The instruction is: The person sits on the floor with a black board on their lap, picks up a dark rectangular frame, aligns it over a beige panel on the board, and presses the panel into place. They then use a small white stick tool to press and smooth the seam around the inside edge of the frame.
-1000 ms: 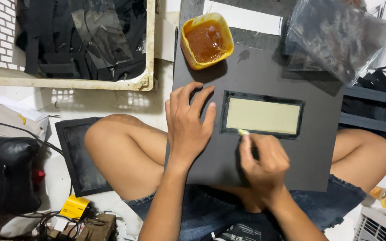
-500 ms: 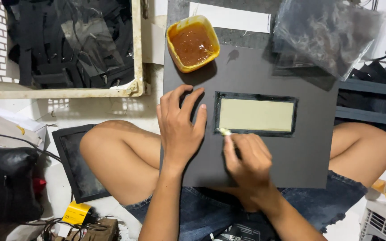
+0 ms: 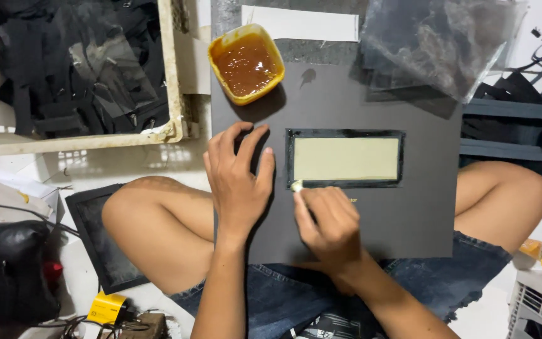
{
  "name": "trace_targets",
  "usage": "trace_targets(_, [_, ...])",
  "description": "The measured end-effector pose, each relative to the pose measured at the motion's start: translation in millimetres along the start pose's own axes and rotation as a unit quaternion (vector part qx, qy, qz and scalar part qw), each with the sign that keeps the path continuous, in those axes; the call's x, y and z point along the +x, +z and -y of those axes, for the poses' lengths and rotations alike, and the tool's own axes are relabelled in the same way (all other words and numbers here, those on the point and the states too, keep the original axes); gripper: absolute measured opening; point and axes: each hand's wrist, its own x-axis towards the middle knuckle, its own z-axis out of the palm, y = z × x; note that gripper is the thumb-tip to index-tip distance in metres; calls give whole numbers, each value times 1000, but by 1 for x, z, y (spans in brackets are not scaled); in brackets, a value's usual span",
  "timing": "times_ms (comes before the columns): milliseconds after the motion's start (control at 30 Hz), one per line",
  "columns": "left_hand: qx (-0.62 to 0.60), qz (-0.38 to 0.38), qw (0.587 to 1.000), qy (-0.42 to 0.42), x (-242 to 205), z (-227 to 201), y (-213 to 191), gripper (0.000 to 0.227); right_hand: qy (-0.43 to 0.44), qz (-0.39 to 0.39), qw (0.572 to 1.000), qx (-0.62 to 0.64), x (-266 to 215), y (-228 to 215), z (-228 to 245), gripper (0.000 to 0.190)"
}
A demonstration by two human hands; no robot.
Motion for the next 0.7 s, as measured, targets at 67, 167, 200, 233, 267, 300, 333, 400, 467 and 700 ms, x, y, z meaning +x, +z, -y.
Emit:
trace_targets(67, [-2,5,1000,3,0,0,0,28,-4,6,1000,26,0,-2,-2,6])
trace_targets(167, [0,5,1000,-1,1,-1,0,28,-14,-5,1000,-10,-13,-13,-24,5])
trace_targets(200, [-4,5,1000,-3,1,-2,-1,27,6,-10,999,-51,-19,-20,-34,7])
trace_targets(233, [-7,4,1000,-5,1,-3,-2,27,25,-15,995,-91,-24,-26,-43,10])
trace_targets(267, [-7,5,1000,-5,1,-2,-1,27,25,-14,995,-91,-24,-35,-48,10])
trace_targets(300, [-3,3,1000,-4,0,-1,0,28,32,-13,994,-107,-23,-45,-52,10])
trace_targets(333, [0,1,1000,-4,0,-1,0,29,39,-13,992,-123,-23,-54,-57,10])
trace_targets(400, [-1,2,1000,-2,0,0,0,29,50,-15,987,-149,-32,-66,-71,10])
trace_targets(467, [-2,4,1000,0,0,-1,0,29,60,-18,982,-177,-38,-77,-82,10])
trace_targets(700, [4,2,1000,-3,0,-3,0,26,116,-75,982,-126,-17,-81,-75,10])
